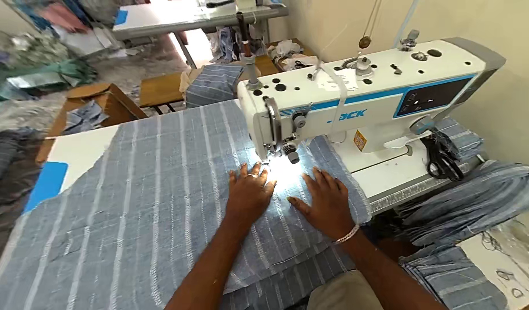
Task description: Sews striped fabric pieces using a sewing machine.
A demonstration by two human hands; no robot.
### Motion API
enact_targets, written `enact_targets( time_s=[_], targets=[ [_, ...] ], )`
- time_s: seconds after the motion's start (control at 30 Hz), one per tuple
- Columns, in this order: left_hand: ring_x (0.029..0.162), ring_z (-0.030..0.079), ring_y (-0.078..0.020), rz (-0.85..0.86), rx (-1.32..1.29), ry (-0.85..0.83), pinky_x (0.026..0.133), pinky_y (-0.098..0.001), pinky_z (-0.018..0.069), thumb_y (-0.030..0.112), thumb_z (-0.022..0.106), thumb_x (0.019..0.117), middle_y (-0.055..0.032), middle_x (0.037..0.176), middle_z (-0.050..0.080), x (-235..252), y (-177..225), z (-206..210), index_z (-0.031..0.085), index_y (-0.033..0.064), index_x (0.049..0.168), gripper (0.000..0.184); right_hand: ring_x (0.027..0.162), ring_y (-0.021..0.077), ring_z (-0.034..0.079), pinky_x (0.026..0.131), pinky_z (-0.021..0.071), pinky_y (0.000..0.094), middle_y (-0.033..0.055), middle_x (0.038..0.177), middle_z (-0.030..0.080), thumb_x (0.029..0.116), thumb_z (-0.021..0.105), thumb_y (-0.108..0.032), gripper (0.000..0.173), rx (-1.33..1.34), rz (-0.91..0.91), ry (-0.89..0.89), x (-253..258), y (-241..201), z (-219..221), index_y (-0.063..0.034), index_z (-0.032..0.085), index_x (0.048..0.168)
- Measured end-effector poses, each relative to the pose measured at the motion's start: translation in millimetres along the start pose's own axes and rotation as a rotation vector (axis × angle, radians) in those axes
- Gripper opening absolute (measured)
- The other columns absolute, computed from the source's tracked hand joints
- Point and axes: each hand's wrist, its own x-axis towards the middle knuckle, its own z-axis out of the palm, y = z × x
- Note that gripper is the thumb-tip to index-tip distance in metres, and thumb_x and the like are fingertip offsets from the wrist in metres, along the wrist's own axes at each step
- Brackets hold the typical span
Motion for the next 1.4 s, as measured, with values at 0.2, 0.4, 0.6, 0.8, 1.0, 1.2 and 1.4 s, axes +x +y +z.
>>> enact_targets(
  time_s=[0.2,0.4,0.6,0.8,1.0,1.2,1.4],
  targets=[
    [0.155,0.030,-0.0309,-0.029,0.002,-0.063,0.124,-0.0656,0.0163,0.056,0.028,0.1080,0.0017,0.159,0.050,5,4,0,0.063,0.0225,0.143,0.060,0.146,0.0315,0.043,0.113,0.0339,0.0623,0.0086,0.157,0.049,0.0940,0.036,-0.080,0.083,-0.019,-0.028,0.059,2,11,5,-0.0203,0.058,0.146],
    [0.156,0.029,-0.0307,-0.052,0.000,-0.093,0.124,-0.0654,0.0148,0.056,0.027,0.1080,0.0017,0.161,0.047,5,6,-4,0.061,0.0225,0.146,0.061,0.147,0.0339,0.041,0.111,0.0343,0.0639,0.0100,0.158,0.047,0.0942,0.037,-0.080,0.082,-0.012,-0.052,-0.026,8,14,-2,-0.0204,0.057,0.147],
    [0.156,0.028,-0.0290,-0.069,-0.023,-0.093,0.126,-0.0635,0.0127,0.057,0.026,0.1075,0.0031,0.161,0.046,7,6,-3,0.059,0.0252,0.148,0.061,0.110,0.0316,0.071,0.094,0.0563,0.0580,0.0161,0.122,0.072,0.1026,0.062,-0.042,0.043,0.302,0.071,0.038,12,65,-101,-0.0080,0.070,0.127],
    [0.156,0.029,-0.0318,-0.053,-0.029,-0.097,0.125,-0.0650,0.0150,0.056,0.029,0.1077,-0.0013,0.162,0.045,6,6,-8,0.058,0.0210,0.149,0.061,0.142,0.0611,0.034,0.101,0.0130,0.0934,0.0273,0.158,0.042,0.0921,0.063,0.000,0.066,-0.116,0.219,-0.167,18,146,-100,-0.0007,0.044,0.155],
    [0.157,0.027,-0.0303,-0.075,-0.046,-0.108,0.125,-0.0653,0.0124,0.060,0.029,0.1061,0.0011,0.164,0.042,5,6,-6,0.056,0.0230,0.150,0.063,0.126,0.0403,0.060,0.105,0.0493,0.0594,0.0251,0.137,0.061,0.1071,0.052,-0.030,0.047,0.205,0.152,0.196,13,63,-119,-0.0001,0.054,0.144],
    [0.154,0.029,-0.0407,-0.024,-0.089,-0.132,0.120,-0.0733,0.0163,0.058,0.045,0.1038,-0.0087,0.163,0.042,-24,-19,-26,0.050,0.0212,0.154,0.063,0.075,0.0207,0.071,0.068,0.0605,0.0470,0.0045,0.095,0.074,0.0969,0.069,-0.047,0.055,0.565,0.072,-0.283,-4,-59,-38,-0.0099,0.056,0.135],
    [0.147,0.035,-0.0531,-0.302,-0.049,-0.018,0.107,-0.0876,0.0191,0.059,0.047,0.1031,-0.0171,0.157,0.049,-143,-131,-67,0.062,0.0159,0.144,0.061,0.054,0.0143,0.061,0.050,0.0537,0.0354,0.0003,0.070,0.066,0.0940,0.075,-0.043,0.051,0.702,0.164,-0.242,-58,-38,-34,-0.0101,0.056,0.127]
  ],
)
